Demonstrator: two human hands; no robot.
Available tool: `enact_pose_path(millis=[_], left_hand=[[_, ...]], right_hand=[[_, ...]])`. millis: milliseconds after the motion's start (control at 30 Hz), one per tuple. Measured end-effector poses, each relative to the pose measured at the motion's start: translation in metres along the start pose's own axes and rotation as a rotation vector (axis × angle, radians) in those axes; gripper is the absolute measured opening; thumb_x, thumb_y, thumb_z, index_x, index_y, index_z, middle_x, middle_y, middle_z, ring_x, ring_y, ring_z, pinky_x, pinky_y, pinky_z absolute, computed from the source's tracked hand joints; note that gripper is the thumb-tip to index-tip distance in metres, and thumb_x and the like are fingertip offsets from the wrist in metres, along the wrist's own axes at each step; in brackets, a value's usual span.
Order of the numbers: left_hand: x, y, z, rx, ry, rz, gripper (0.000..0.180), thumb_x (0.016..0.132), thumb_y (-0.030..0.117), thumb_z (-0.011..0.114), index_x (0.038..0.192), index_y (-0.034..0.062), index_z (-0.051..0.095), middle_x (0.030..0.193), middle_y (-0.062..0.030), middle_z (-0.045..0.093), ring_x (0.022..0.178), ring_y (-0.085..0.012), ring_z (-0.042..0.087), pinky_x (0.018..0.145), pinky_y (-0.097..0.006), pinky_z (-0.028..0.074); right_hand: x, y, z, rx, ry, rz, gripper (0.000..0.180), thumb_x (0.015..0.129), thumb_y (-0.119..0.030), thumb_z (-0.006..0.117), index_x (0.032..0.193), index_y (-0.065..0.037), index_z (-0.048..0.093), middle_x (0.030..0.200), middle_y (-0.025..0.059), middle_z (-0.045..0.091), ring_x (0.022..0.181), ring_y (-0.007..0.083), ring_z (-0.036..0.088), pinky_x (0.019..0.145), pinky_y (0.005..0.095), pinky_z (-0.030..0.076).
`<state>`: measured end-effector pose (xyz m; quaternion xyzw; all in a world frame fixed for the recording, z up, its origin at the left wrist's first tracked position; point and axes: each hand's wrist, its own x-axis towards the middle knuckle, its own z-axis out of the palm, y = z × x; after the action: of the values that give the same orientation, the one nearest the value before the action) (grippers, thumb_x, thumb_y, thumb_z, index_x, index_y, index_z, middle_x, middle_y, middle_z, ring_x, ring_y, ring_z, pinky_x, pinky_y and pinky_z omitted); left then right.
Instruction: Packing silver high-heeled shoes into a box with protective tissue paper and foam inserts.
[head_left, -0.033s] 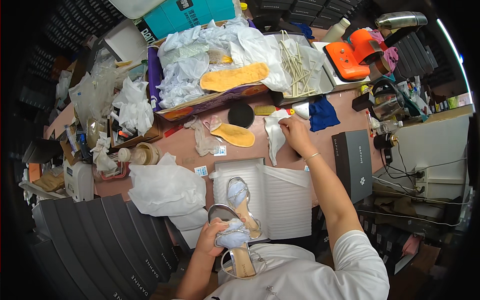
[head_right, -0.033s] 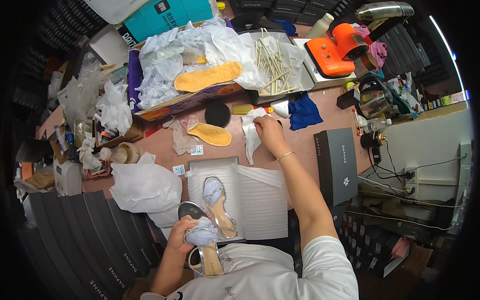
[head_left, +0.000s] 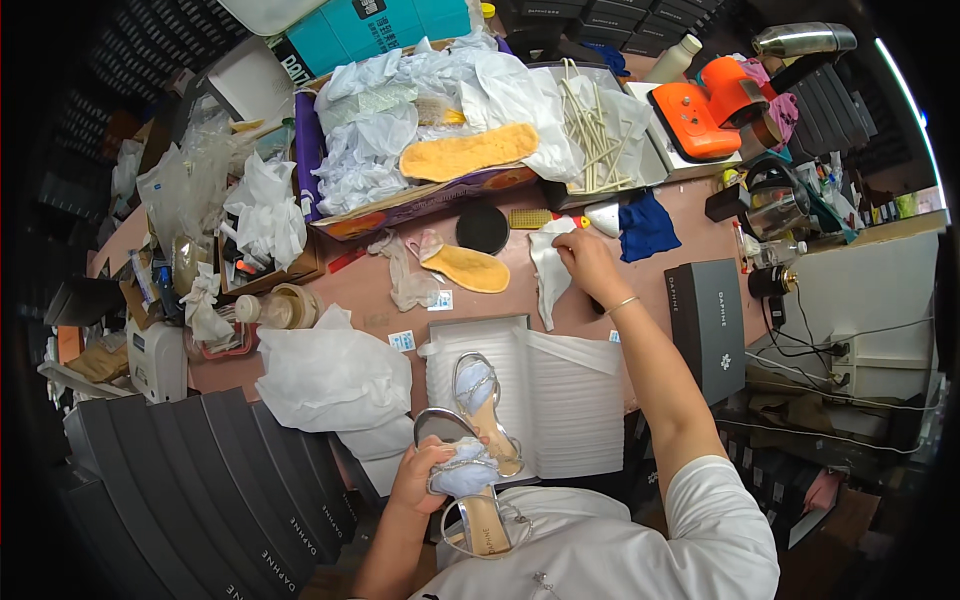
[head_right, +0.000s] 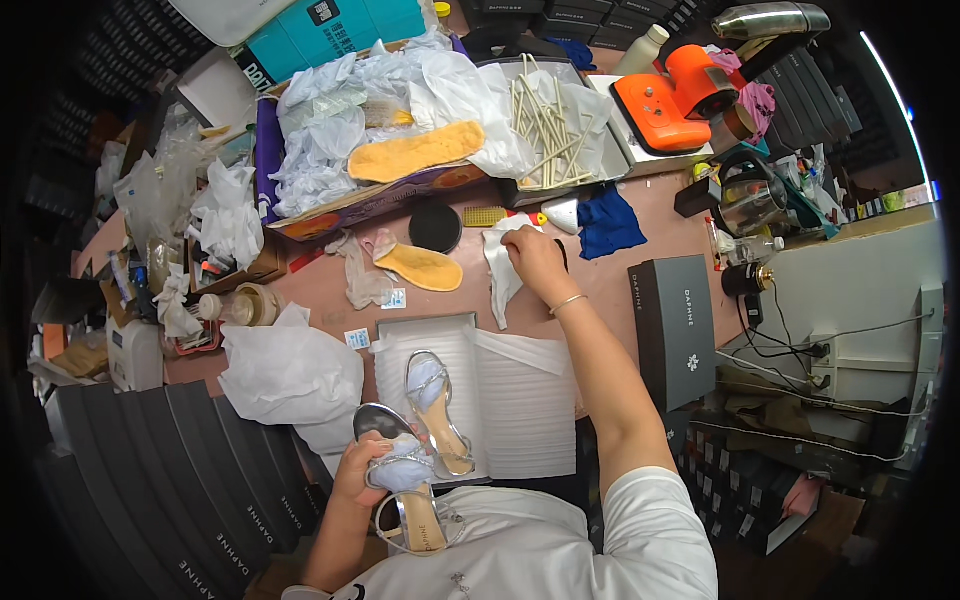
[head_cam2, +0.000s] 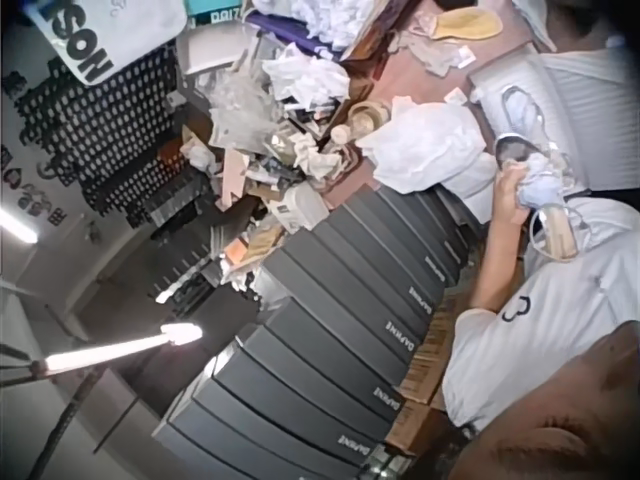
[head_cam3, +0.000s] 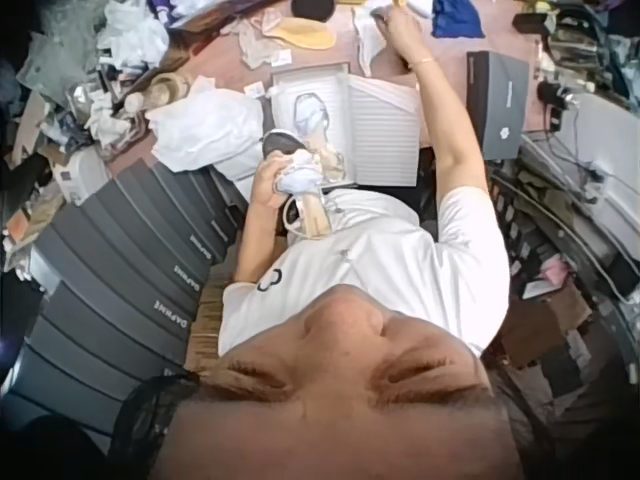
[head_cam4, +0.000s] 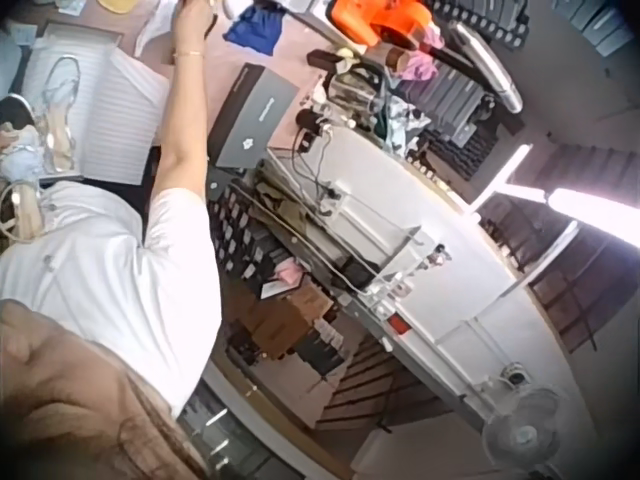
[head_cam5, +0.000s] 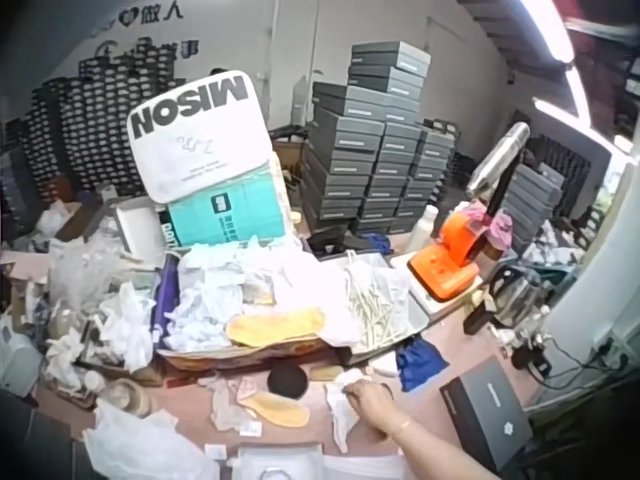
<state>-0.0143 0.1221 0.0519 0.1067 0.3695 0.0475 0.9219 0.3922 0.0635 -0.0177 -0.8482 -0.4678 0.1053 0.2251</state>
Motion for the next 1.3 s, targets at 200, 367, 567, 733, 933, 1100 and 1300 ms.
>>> enact_pose_path(millis=[200,367,567,733,933,1100,1300], left_hand=[[-0.006,-0.008,-0.021,-0.04,0.107,0.037,0.008,0.078,0.003,0.051,0.07,0.0044,0.054,0.115,-0.0277,0.057,0.108,-0.047,0.057,0.089,-0.059,0.047],[-0.004,-0.005,0.006,-0.024,0.043,0.01,0.009,0.078,0.002,0.05,0.069,0.0039,0.053,0.114,-0.0279,0.057,0.108,-0.0468,0.057,0.09,-0.057,0.048],[-0.014,-0.006,0.01,-0.043,-0.048,0.05,0.009,0.078,0.001,0.049,0.07,0.0034,0.052,0.114,-0.0296,0.058,0.104,-0.0454,0.059,0.088,-0.055,0.05],[-0.019,-0.004,0.022,-0.028,-0.057,0.032,0.015,0.082,0.0,0.051,0.069,0.0059,0.049,0.103,-0.0284,0.062,0.094,-0.0354,0.064,0.082,-0.043,0.053],[-0.029,-0.009,0.03,-0.001,0.016,-0.026,0.019,0.083,0.002,0.056,0.066,0.0073,0.052,0.08,-0.0097,0.063,0.073,-0.0166,0.063,0.069,-0.031,0.051],[-0.035,-0.017,0.022,0.036,0.048,-0.01,0.018,0.083,0.001,0.056,0.066,0.0073,0.053,0.077,-0.0066,0.061,0.069,-0.0127,0.06,0.064,-0.027,0.049],[-0.04,-0.022,0.024,0.035,0.011,-0.006,0.017,0.083,0.001,0.056,0.068,0.0081,0.053,0.077,-0.0052,0.061,0.068,-0.0107,0.059,0.062,-0.026,0.048]], right_hand=[[-0.025,-0.017,0.0,-0.185,-0.592,-0.068,0.022,0.071,-0.021,0.072,0.088,-0.007,0.068,0.081,0.0144,0.067,0.078,0.0334,0.065,0.07,0.0406,0.051],[-0.083,0.004,0.046,-0.043,-0.326,0.033,0.024,0.074,-0.021,0.073,0.089,-0.004,0.064,0.083,0.0145,0.064,0.079,0.0328,0.064,0.07,0.0387,0.051],[-0.084,-0.036,-0.021,0.416,0.07,0.028,0.013,0.079,-0.008,0.067,0.085,-0.003,0.058,0.11,0.0177,0.059,0.106,0.0305,0.056,0.09,0.0363,0.044],[-0.119,-0.109,-0.116,0.959,0.152,0.162,0.009,0.087,-0.003,0.061,0.087,-0.003,0.052,0.087,0.0063,0.065,0.082,0.008,0.06,0.081,0.0247,0.046],[-0.18,-0.169,-0.088,0.991,-0.186,0.125,0.009,0.09,-0.007,0.063,0.097,-0.001,0.062,0.084,0.0016,0.059,0.07,0.0053,0.049,0.058,0.0182,0.038],[-0.203,-0.194,-0.043,0.862,-0.207,0.032,0.012,0.086,-0.003,0.065,0.098,-0.001,0.067,0.086,0.0047,0.06,0.073,0.0098,0.053,0.061,0.0208,0.042],[-0.205,-0.209,-0.032,0.72,-0.048,-0.09,0.015,0.081,-0.001,0.069,0.097,-0.001,0.068,0.091,0.0076,0.058,0.076,0.016,0.059,0.063,0.0257,0.048]])
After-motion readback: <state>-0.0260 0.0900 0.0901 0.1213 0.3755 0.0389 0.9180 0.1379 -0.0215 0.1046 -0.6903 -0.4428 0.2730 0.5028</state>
